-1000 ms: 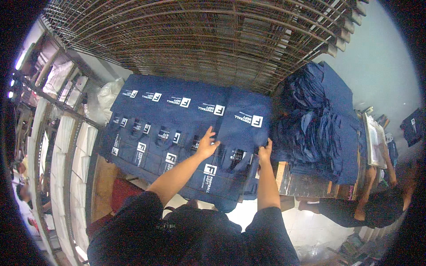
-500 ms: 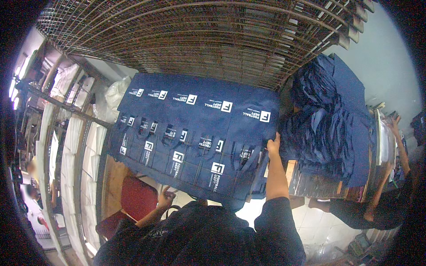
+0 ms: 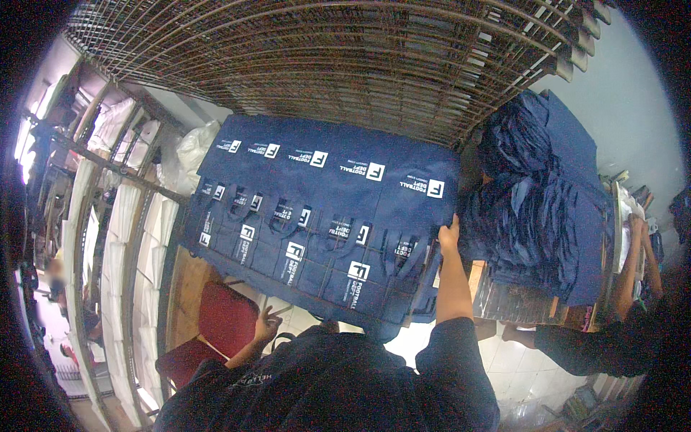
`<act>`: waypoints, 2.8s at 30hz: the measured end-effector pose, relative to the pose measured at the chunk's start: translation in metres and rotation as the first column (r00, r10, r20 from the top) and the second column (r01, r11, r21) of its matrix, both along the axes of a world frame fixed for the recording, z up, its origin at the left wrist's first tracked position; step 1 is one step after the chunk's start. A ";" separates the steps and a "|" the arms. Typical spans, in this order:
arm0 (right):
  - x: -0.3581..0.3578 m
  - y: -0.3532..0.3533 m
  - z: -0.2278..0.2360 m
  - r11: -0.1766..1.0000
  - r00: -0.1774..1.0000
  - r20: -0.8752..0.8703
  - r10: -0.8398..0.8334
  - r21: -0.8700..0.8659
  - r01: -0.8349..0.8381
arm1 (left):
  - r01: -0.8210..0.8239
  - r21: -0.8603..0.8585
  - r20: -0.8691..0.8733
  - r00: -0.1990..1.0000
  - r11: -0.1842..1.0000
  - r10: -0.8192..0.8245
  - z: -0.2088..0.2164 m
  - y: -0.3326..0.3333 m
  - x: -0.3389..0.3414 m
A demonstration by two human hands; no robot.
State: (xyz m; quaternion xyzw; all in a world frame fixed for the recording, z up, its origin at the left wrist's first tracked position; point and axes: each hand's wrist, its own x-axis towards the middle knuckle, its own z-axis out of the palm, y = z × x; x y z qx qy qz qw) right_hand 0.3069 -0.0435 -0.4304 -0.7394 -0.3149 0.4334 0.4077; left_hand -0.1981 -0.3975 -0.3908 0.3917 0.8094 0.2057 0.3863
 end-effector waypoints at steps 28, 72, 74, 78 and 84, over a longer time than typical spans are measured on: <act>-0.039 -0.069 0.099 0.964 0.853 0.522 -0.028 0.239 -0.115 | 0.093 -0.022 0.044 0.995 0.995 -0.092 -0.011 0.005 0.000; 0.108 -0.146 0.424 0.442 0.773 -0.609 0.179 0.752 0.489 | 0.269 0.565 0.327 0.795 0.780 -0.511 0.147 0.066 0.182; 0.074 -0.162 0.456 0.432 0.840 -0.488 0.238 0.828 0.358 | 0.381 0.622 0.264 0.721 0.685 -0.641 0.223 0.078 0.224; 0.018 -0.190 0.480 0.392 0.855 -0.433 0.284 0.867 0.309 | 0.339 0.895 -0.045 0.713 0.288 -0.700 0.328 0.097 0.270; -0.024 -0.210 0.483 0.415 0.861 -0.415 0.292 0.866 0.277 | -0.055 0.975 0.173 0.796 0.216 -0.580 0.340 0.115 0.279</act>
